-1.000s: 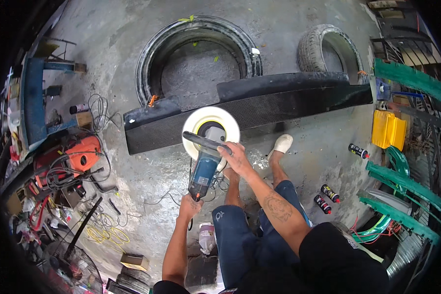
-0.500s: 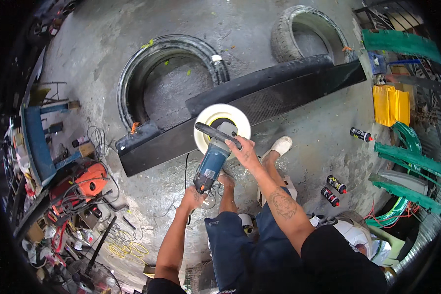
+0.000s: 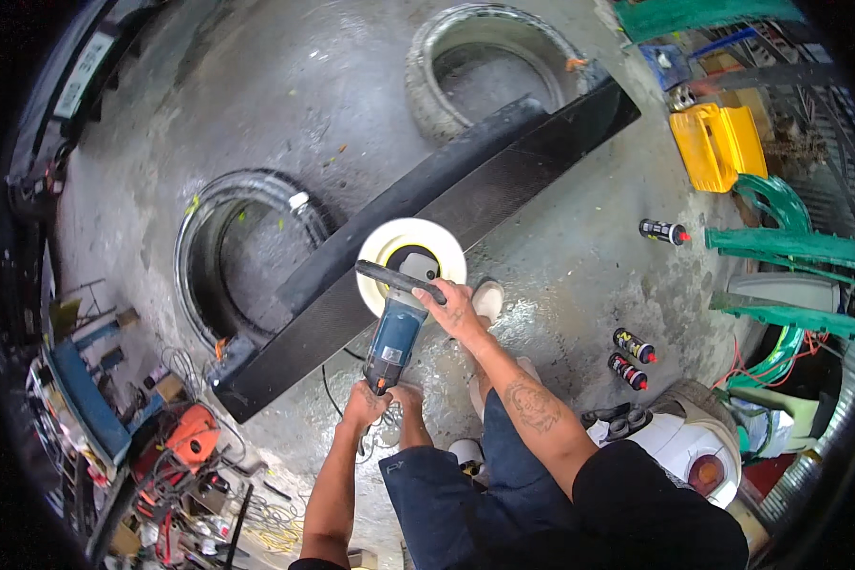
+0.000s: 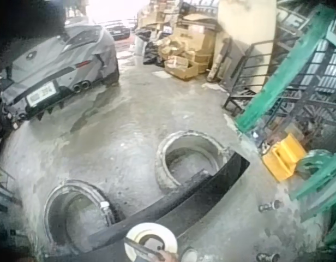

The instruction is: The person uses a power polisher to buff a long black carbon fiber component, moving the tool steadily along its surface.

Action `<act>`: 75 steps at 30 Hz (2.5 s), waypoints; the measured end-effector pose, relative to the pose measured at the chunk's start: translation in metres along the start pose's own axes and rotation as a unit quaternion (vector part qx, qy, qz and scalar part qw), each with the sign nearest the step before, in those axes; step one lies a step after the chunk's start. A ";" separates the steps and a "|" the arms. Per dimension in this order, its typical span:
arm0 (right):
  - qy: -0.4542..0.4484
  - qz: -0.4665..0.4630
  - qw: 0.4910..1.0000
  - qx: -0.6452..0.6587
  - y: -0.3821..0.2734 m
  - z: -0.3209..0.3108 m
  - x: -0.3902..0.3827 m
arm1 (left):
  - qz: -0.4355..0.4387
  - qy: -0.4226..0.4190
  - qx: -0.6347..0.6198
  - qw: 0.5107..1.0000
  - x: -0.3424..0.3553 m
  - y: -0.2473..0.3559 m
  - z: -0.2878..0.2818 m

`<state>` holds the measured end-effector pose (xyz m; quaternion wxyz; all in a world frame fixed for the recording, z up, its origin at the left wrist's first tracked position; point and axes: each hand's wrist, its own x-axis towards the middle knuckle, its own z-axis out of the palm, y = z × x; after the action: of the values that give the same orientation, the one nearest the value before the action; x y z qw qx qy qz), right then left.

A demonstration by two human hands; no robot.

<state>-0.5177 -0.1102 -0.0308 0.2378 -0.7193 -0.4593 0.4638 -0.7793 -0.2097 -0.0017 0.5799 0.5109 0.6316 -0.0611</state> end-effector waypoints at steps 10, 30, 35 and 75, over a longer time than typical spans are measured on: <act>0.079 0.010 0.997 0.024 0.044 -0.133 0.066 | 0.009 -0.031 0.074 0.997 0.093 0.118 0.044; 0.091 0.034 0.991 0.088 0.094 -0.349 0.225 | 0.097 -0.040 0.116 0.988 0.247 0.328 0.137; 0.095 0.026 0.994 0.042 0.118 -0.336 0.213 | 0.057 -0.049 0.029 0.997 0.216 0.318 0.148; 0.139 0.044 0.987 0.072 0.096 -0.360 0.190 | 0.066 0.044 0.020 0.997 0.210 0.341 0.168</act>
<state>-0.1288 0.0426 -0.0257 0.3294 -0.7775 -0.3551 0.4012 -0.3816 -0.0416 -0.0468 0.5441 0.5653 0.6199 -0.0127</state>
